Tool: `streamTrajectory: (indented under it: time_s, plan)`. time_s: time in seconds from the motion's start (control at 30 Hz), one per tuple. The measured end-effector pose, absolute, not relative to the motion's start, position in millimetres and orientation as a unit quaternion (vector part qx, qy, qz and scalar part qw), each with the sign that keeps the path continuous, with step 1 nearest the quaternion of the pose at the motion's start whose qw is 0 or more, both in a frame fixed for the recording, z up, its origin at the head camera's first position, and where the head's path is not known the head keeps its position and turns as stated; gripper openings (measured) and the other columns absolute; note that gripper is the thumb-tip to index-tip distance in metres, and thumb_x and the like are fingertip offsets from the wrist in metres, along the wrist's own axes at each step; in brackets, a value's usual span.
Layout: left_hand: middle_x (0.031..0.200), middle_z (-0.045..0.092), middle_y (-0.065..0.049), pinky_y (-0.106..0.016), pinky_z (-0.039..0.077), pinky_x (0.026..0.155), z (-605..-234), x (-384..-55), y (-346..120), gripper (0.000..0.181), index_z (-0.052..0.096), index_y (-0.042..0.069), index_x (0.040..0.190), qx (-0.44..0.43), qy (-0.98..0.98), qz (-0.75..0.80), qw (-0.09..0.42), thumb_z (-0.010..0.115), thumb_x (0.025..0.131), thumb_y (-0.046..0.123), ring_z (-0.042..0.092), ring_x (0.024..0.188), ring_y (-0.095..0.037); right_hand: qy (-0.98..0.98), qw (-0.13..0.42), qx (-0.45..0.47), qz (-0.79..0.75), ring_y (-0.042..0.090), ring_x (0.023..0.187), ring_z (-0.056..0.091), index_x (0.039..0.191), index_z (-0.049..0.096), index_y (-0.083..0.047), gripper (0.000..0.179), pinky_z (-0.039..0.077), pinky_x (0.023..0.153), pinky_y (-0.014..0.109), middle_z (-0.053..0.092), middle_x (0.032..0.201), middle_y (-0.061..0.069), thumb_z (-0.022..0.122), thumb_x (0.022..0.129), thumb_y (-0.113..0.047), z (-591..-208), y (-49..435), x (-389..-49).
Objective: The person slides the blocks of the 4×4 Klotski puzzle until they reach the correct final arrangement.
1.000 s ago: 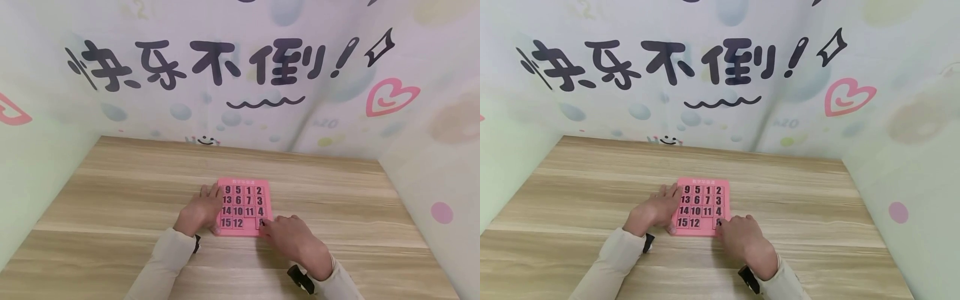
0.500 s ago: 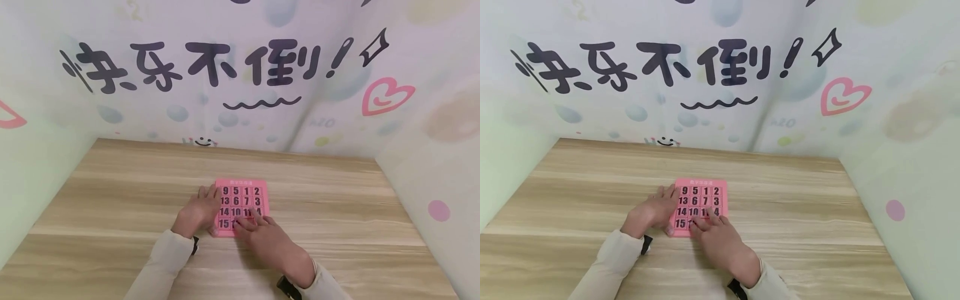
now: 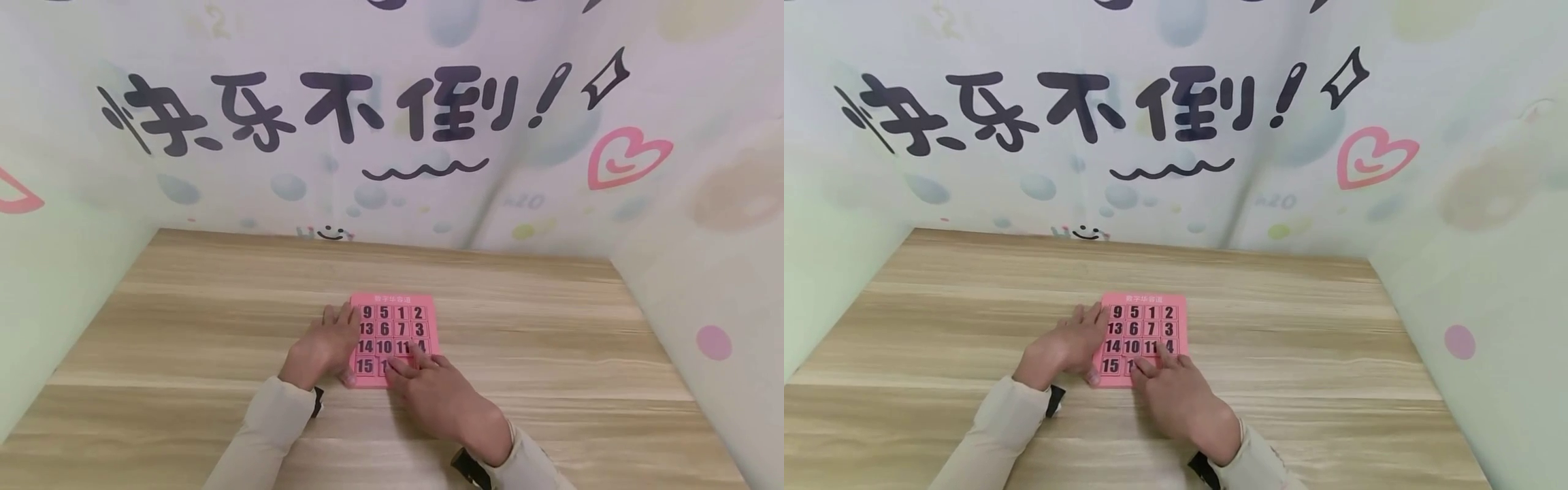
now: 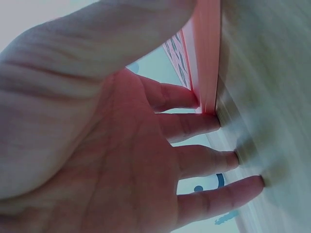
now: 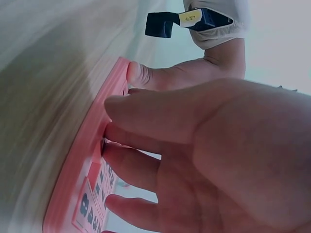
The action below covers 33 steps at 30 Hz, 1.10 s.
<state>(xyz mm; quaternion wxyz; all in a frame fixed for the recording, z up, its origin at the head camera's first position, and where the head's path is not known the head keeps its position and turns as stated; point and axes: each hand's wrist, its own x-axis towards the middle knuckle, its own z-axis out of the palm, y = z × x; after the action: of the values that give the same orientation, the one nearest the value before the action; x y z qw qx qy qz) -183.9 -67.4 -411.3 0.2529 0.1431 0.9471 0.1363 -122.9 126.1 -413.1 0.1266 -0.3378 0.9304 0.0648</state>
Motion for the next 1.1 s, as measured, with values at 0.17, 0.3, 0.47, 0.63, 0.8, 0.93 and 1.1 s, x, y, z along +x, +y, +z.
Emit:
streamTrajectory:
  time_s: [0.17,0.3,0.47,0.63,0.8,0.93,1.1]
  plan:
    - [0.164,0.009,-0.024,-0.056,0.017,0.121,-412.8,-183.0,-68.8,0.118,0.017,-0.004,0.156,0.145,0.947,0.135,0.252,0.088,0.065,0.021,0.008,0.149,-0.048,0.93,0.128,-0.339,0.056,0.033,0.142,0.041,0.144,0.055,-0.022,0.042,0.045,0.106,0.052,0.048,0.15,-0.006,0.051,0.102,-0.029,-410.2,127.4,-122.2]
    - [0.164,0.008,-0.025,-0.057,0.017,0.121,-413.3,-183.1,-70.2,0.118,0.017,-0.004,0.156,0.144,0.947,0.139,0.252,0.088,0.065,0.021,0.007,0.149,-0.049,0.932,0.139,-0.331,0.045,0.034,0.141,0.042,0.143,0.055,-0.023,0.042,0.045,0.106,0.054,0.048,0.151,-0.006,0.052,0.101,-0.03,-408.5,126.8,-123.3]
    - [0.164,0.008,-0.025,-0.057,0.016,0.121,-412.5,-184.1,-71.7,0.117,0.016,-0.004,0.156,0.147,0.947,0.134,0.254,0.087,0.066,0.022,0.006,0.149,-0.049,0.934,0.143,-0.324,0.046,0.034,0.14,0.043,0.143,0.056,-0.024,0.041,0.045,0.106,0.054,0.048,0.151,-0.006,0.05,0.102,-0.028,-407.5,127.9,-125.5]
    - [0.165,0.005,-0.023,-0.056,0.013,0.122,-411.8,-186.6,-71.3,0.116,0.014,-0.004,0.156,0.142,0.944,0.137,0.266,0.086,0.069,0.022,0.003,0.15,-0.047,0.938,0.147,-0.312,0.035,0.036,0.139,0.045,0.141,0.057,-0.026,0.039,0.044,0.107,0.054,0.05,0.149,-0.004,0.05,0.102,-0.027,-405.9,130.1,-126.8]
    - [0.165,0.006,-0.023,-0.056,0.012,0.122,-411.2,-187.3,-71.1,0.116,0.014,-0.005,0.156,0.134,0.943,0.14,0.27,0.086,0.068,0.022,0.003,0.15,-0.047,0.941,0.148,-0.305,0.017,0.037,0.137,0.046,0.14,0.059,-0.026,0.038,0.045,0.106,0.054,0.052,0.148,-0.003,0.05,0.102,-0.027,-404.4,131.8,-125.6]
    - [0.164,0.007,-0.024,-0.056,0.012,0.122,-411.4,-187.0,-70.5,0.117,0.015,-0.006,0.156,0.134,0.943,0.147,0.268,0.087,0.068,0.02,0.004,0.15,-0.047,0.942,0.142,-0.305,0.021,0.037,0.135,0.049,0.138,0.061,-0.027,0.037,0.047,0.104,0.054,0.053,0.147,-0.003,0.052,0.102,-0.028,-404.2,134.0,-125.7]
    - [0.164,0.006,-0.024,-0.055,0.012,0.122,-412.0,-185.8,-70.1,0.117,0.013,-0.006,0.156,0.133,0.941,0.156,0.27,0.087,0.068,0.02,0.003,0.15,-0.047,0.944,0.131,-0.303,0.022,0.037,0.133,0.051,0.133,0.064,-0.025,0.034,0.048,0.101,0.054,0.055,0.145,-0.002,0.054,0.101,-0.028,-403.4,137.5,-124.0]
